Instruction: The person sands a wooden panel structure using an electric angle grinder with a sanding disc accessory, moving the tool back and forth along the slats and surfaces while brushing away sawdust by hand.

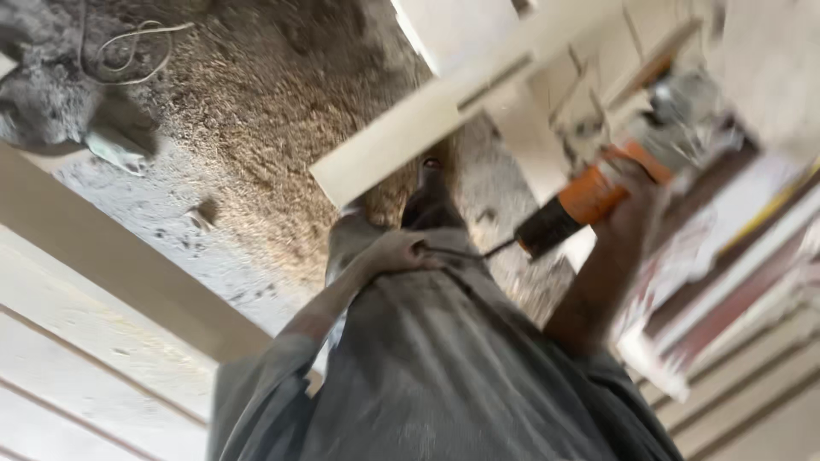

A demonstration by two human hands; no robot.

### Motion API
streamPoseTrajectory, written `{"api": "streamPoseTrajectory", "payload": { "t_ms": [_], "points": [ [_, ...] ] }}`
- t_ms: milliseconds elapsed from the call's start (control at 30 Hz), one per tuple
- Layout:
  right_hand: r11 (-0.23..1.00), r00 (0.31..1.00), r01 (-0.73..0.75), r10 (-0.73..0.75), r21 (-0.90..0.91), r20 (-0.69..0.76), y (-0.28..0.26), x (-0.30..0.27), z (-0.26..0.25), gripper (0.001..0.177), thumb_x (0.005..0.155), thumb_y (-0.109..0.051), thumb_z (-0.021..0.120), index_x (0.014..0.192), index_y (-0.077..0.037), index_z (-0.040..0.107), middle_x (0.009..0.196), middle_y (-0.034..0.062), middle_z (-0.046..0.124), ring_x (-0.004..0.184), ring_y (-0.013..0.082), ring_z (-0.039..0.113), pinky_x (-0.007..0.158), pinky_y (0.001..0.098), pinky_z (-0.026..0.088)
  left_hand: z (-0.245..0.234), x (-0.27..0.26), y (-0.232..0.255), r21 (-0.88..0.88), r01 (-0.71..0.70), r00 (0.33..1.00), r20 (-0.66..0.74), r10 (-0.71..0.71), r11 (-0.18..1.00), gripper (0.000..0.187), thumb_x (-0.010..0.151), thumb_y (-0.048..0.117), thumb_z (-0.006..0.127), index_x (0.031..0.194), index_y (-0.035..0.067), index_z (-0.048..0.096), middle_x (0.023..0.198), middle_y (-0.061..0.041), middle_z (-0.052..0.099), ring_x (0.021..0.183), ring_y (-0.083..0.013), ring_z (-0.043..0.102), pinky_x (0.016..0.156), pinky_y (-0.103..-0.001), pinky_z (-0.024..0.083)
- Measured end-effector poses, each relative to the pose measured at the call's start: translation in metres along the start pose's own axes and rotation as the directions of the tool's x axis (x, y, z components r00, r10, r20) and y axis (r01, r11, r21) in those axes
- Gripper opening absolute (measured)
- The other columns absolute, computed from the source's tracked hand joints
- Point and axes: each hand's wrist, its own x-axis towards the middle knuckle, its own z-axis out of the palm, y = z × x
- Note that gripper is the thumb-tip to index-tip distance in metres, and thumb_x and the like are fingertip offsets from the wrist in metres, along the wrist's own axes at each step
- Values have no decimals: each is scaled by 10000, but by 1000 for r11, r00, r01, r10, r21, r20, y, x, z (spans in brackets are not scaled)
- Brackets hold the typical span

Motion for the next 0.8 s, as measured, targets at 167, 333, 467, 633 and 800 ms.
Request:
{"api": "streamPoseTrajectory", "payload": {
  "t_ms": [167, 333, 467, 633, 800],
  "points": [
    [988, 937, -152, 133, 34, 323, -46, 94, -14, 366, 921, -18, 658, 1237, 85, 506, 958, 200, 574, 835, 341, 612, 774, 475, 571, 38, 6, -4, 14, 260, 920, -308, -243, 965, 500, 893, 586, 666, 1040, 112, 731, 871, -117, 736, 780, -302, 714, 668, -445, 590],
    [937, 810, -172, 310, -303, 498, -63, 172, 11, 360, 923, 38, 666, 1272, 60, 581, 999, 171, 633, 872, 303, 682, 802, 435, 602, 83, 72, 35, 45, 69, 744, -668, -21, 997, 420, 878, 512, 708, 939, 97, 739, 861, -103, 740, 797, -302, 713, 782, -475, 590],
    [809, 816, 38, 314, -587, 485, -28, 185, 22, 405, 848, 67, 719, 1235, -16, 637, 1020, 77, 686, 815, 218, 706, 726, 381, 609, 81, 95, 68, -165, 218, 854, -445, -270, 962, 559, 892, 644, 712, 952, 90, 758, 893, -118, 755, 835, -283, 733, 803, -420, 606],
    [500, 767, 294, 384, -814, 513, 13, 145, 56, 378, 752, -91, 827, 1126, -67, 778, 990, 50, 781, 842, 140, 750, 726, 306, 609, 34, 105, 115, -412, 182, 915, -263, -307, 893, 750, 829, 646, 719, 1347, 110, 631, 1214, -115, 731, 1101, -289, 710, 907, -415, 599],
    [376, 760, 308, 455, -874, 464, 33, 91, 85, 369, 764, -235, 885, 1090, -89, 794, 982, 44, 807, 885, 131, 774, 788, 312, 607, 11, 102, 159, -798, -371, 872, -475, -117, 475, 1013, 785, 419, 888, 1540, 24, 339, 1430, -177, 583, 1353, -276, 558, 1166, -394, 451]
  ]
}}
